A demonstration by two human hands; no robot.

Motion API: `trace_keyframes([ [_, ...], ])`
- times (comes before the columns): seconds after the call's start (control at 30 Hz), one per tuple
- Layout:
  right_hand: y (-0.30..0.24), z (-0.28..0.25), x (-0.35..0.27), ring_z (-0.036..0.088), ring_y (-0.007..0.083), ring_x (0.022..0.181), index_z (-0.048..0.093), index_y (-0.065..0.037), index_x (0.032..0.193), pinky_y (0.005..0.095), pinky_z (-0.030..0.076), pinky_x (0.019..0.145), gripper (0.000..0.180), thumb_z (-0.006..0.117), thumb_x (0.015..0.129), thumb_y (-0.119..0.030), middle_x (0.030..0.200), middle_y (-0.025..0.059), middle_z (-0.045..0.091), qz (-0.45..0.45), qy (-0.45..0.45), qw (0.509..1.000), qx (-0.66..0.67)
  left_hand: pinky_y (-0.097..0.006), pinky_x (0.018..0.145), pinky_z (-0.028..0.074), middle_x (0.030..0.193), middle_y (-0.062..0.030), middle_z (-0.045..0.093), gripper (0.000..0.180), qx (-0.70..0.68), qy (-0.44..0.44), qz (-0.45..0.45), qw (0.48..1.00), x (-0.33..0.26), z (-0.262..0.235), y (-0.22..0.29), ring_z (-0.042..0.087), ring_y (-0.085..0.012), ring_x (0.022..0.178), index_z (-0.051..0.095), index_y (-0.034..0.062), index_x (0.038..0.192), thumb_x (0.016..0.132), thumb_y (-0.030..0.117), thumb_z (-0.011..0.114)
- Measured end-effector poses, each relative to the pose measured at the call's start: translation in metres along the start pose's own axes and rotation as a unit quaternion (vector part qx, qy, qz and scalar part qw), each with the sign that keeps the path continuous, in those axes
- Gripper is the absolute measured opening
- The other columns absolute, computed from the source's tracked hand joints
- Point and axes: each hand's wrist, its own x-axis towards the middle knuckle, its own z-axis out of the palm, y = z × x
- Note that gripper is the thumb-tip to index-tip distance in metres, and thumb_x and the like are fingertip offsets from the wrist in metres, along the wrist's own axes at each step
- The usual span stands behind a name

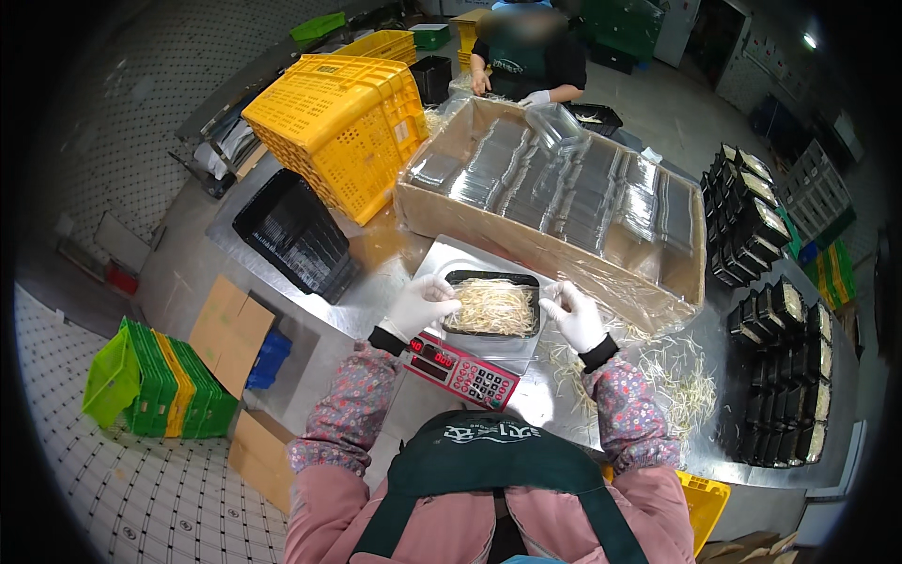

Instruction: The person portions bean sprouts from a yellow crate into black plastic trays using a digital scale. They repeatedly scoop sprouts, place them in a tray, weigh, and adjust the amount before stacking the filled trays on the table.

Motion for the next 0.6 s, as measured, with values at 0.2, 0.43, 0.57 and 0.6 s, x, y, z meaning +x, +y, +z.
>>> trace_keyframes([
  [0.2,0.046,0.042,0.040,0.066,0.0332,0.074,0.061,-0.012,0.096,0.0430,0.051,0.068,0.023,0.057,0.091,-0.035,0.078,0.0141,0.067,-0.010,0.064,0.982,-0.179,-0.022,0.066,0.046,0.077,0.0000,0.060,0.017,0.061,0.233,0.134,0.961,0.066,0.017,-0.065,0.056,-0.0078,0.070,0.067,0.0014,0.089,0.078,0.011,0.075],
  [0.43,0.086,0.066,0.049,0.066,0.0246,0.081,0.064,-0.006,0.094,0.0361,0.049,0.075,0.030,0.060,0.089,-0.035,0.083,0.0138,0.068,0.122,0.017,0.991,0.054,-0.023,0.074,0.049,0.093,-0.0035,0.066,0.023,-0.109,0.170,0.070,0.977,0.069,0.014,-0.108,0.061,-0.0095,0.082,0.067,-0.0007,0.102,0.084,0.013,0.071],
  [0.57,0.101,0.075,0.056,0.059,0.0130,0.073,0.064,-0.001,0.088,0.0292,0.047,0.071,0.027,0.064,0.088,-0.028,0.076,0.0072,0.066,0.162,0.011,0.979,0.122,-0.025,0.075,0.051,0.092,-0.0040,0.066,0.021,-0.190,0.142,0.000,0.972,0.071,0.016,-0.111,0.063,-0.0120,0.083,0.065,-0.0014,0.103,0.085,0.010,0.068],
  [0.6,0.103,0.073,0.058,0.056,0.0101,0.071,0.062,-0.001,0.083,0.0274,0.046,0.069,0.025,0.065,0.088,-0.025,0.073,0.0040,0.063,0.175,0.011,0.971,0.162,-0.026,0.075,0.052,0.093,-0.0045,0.066,0.020,-0.195,0.123,-0.044,0.972,0.074,0.014,-0.107,0.063,-0.0126,0.082,0.065,-0.0013,0.103,0.085,0.009,0.067],
])
